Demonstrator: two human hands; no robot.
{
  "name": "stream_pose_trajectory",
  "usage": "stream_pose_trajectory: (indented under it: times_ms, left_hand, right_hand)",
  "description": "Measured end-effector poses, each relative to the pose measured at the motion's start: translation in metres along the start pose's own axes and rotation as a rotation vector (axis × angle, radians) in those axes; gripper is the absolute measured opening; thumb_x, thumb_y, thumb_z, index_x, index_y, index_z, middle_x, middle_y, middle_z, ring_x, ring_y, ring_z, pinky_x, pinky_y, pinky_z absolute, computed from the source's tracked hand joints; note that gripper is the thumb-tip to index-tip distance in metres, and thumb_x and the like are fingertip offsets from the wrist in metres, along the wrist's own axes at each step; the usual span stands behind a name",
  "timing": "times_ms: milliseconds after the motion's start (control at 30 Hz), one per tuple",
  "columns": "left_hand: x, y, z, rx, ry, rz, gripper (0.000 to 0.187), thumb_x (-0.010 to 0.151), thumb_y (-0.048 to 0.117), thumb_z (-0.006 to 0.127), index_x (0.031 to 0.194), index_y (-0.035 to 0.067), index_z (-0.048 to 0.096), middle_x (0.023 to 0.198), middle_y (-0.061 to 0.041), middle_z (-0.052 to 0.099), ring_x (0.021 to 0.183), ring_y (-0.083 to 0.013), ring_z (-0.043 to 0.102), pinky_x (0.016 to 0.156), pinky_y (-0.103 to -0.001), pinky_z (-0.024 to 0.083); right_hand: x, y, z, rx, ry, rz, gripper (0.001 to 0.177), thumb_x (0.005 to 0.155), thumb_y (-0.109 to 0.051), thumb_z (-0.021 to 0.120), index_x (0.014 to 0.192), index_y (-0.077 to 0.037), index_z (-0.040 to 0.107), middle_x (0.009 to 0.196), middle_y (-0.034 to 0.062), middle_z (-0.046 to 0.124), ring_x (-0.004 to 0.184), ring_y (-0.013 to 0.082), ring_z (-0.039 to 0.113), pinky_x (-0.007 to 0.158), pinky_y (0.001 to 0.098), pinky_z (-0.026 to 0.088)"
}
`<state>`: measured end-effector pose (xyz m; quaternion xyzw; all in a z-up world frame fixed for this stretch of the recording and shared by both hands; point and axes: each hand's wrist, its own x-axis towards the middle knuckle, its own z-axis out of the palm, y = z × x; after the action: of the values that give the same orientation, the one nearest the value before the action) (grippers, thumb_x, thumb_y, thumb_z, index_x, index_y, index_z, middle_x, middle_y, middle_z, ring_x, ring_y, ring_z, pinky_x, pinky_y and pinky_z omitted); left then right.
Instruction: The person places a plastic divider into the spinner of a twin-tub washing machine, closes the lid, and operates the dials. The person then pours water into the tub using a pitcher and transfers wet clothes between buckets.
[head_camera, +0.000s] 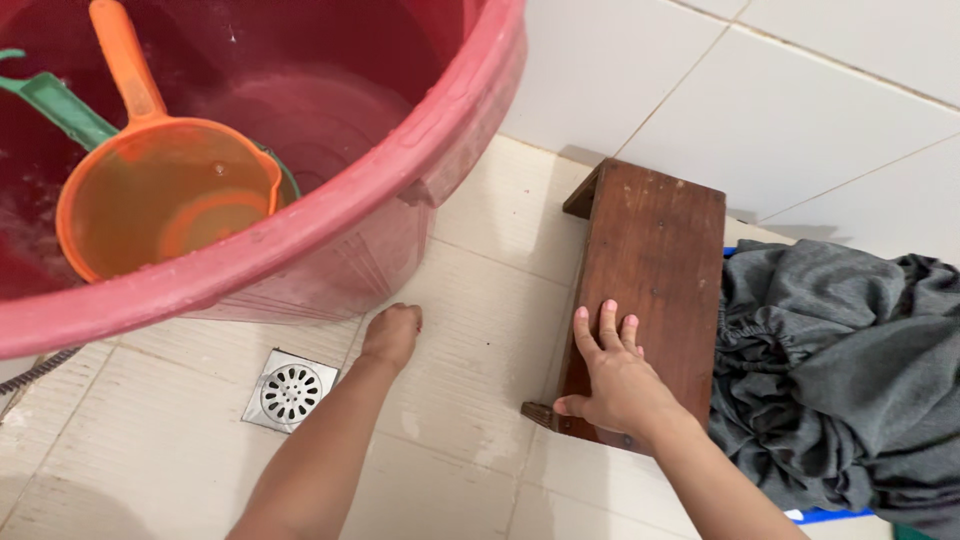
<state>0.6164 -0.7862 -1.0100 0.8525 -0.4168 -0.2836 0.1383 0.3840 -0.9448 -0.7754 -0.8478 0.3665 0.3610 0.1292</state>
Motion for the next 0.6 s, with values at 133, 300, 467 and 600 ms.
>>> stream_pose_trajectory:
  times_ms: [133,300,467,600]
  left_hand:
    - [-0.039,0.033,-0.044,-0.294,0.066,-0.130,0.016,0.086,-0.004,0.059,0.095,0.008,0.064,0.096,-0.017,0.071,0.090,-0.0306,0.072,0.079,-0.043,0.054]
    - [-0.119,0.093,-0.111,-0.469,0.128,-0.192,0.024,0.077,0.004,0.082,0.090,0.005,0.062,0.083,-0.017,0.072,0.081,-0.0322,0.070,0.074,-0.042,0.054]
    - [-0.211,0.144,-0.189,-0.721,0.074,-0.221,0.024,0.077,0.001,0.082,0.089,0.003,0.061,0.073,-0.010,0.068,0.071,-0.0235,0.066,0.068,-0.037,0.055]
    - [-0.274,0.186,-0.279,-0.775,0.129,-0.293,0.021,0.079,0.000,0.080,0.089,0.004,0.062,0.071,-0.010,0.066,0.066,-0.0199,0.062,0.064,-0.036,0.054]
  right_hand:
    - [0.001,0.007,0.002,0.030,0.021,-0.030,0.132,0.072,-0.046,0.091,0.162,-0.013,0.000,0.167,0.0265,-0.008,0.153,0.0506,-0.001,0.122,0.0509,0.031]
    - [-0.011,0.040,-0.013,0.205,-0.037,-0.117,0.118,0.075,-0.051,0.086,0.162,-0.018,0.013,0.169,0.0187,0.005,0.156,0.0453,0.007,0.125,0.0503,0.024]
    - [-0.084,0.060,-0.026,0.165,0.090,-0.175,0.088,0.080,-0.049,0.081,0.150,-0.013,0.041,0.160,0.0204,0.032,0.153,0.0401,0.025,0.120,0.0426,0.034]
    - [-0.160,0.029,-0.092,0.317,0.161,-0.234,0.061,0.081,-0.040,0.079,0.131,-0.007,0.065,0.143,0.0182,0.058,0.131,0.0334,0.057,0.108,0.0387,0.047]
